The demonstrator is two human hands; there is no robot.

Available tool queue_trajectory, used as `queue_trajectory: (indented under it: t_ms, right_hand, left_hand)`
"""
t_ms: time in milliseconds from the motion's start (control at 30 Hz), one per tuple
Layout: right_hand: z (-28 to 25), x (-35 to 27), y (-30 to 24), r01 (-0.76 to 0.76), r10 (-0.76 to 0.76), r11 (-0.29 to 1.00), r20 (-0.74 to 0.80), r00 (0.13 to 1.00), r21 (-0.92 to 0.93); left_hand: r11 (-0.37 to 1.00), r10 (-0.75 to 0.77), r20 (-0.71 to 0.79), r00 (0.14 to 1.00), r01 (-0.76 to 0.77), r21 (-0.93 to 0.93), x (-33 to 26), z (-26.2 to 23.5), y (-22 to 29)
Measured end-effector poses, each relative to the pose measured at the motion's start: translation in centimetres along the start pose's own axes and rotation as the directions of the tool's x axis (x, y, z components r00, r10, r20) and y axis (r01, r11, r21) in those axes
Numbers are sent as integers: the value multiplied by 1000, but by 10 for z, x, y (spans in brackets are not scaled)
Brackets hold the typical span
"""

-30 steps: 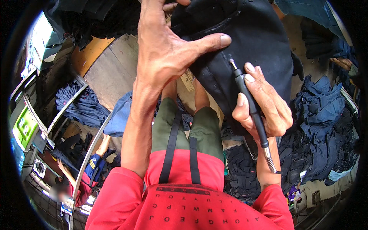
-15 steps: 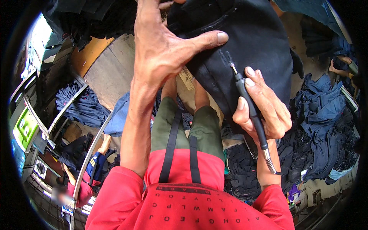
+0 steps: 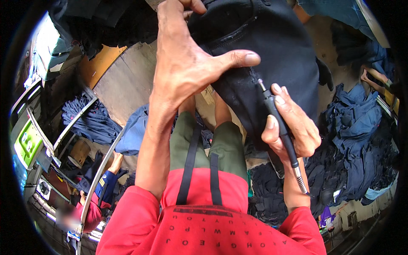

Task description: The person uses a rotary grinding tool to distress a pair of black jeans on a wooden workbench. They repeatedly grind along seams and pockets, creating worn patterns, then flip the jeans to work on different areas.

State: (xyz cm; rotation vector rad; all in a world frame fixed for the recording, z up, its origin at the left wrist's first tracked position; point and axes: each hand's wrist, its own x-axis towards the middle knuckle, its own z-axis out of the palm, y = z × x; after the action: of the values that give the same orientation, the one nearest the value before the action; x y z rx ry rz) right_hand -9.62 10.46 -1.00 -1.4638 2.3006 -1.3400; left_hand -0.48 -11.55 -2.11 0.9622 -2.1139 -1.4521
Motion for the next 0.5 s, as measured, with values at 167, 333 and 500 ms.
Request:
queue_trajectory:
  t_ms: [167,333,500]
  right_hand:
    - [6,11,8,45,-44,997,14,999,-55]
    - [5,12,7,19,-17,997,38,999,-70]
    - [4,8,8,16,-14,998,38,999,-68]
  left_hand:
    - [976,26,-18,1000,-22,216,2,0,1]
    - [987,100,-72,992,-90,130,9,5,-7]
    - [988,60,-32,998,-55,147,1,4,-2]
